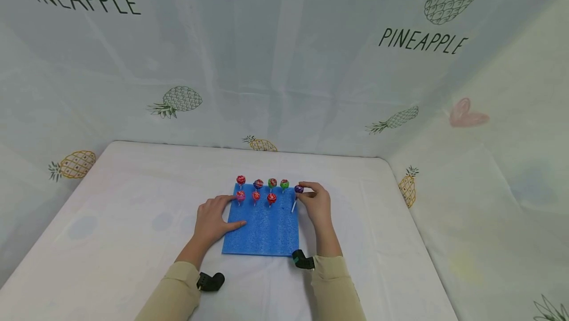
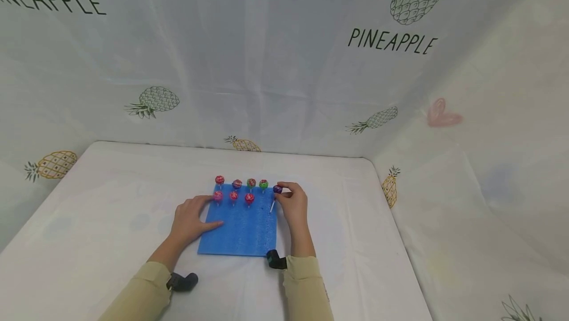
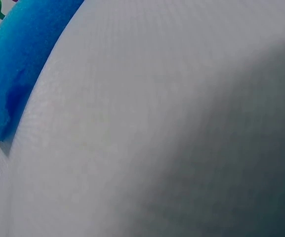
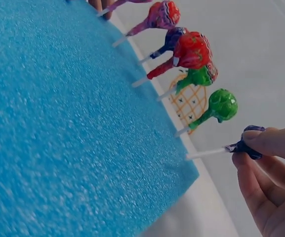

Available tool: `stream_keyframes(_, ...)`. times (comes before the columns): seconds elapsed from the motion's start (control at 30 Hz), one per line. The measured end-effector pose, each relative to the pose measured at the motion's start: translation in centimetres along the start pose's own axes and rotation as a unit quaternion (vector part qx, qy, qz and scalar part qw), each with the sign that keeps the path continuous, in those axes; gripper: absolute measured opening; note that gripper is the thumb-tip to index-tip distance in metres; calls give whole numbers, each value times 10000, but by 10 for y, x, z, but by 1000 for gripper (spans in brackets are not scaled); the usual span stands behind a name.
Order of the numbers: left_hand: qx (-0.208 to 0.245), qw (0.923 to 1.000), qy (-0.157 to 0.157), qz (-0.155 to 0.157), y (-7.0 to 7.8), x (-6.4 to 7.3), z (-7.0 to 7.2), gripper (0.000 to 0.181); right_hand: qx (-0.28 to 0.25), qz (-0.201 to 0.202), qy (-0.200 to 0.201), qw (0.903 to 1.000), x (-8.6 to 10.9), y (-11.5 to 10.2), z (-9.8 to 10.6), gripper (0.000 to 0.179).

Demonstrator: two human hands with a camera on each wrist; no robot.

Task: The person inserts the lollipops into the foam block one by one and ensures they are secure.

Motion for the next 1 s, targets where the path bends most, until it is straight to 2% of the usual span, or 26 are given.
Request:
stream_keyframes(0.33, -3, 10000, -22, -26, -1, 0, -1, 86, -58, 255, -119, 9996, 6, -7, -13, 26)
stream_keyframes(1.0, -21, 10000, -9, -13, 0, 0, 0, 85, 7, 659, -201, 9976, 5, -13, -21, 25)
Point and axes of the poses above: each hand's wrist, its own x-axis away from the middle knuckle, its own z-axis out of the back of the hand, y = z × x, the point moved 10 cm from there along -x, towards the middle knuckle, and after that the axes turned 6 degrees about -x, right-handed, at the moved point
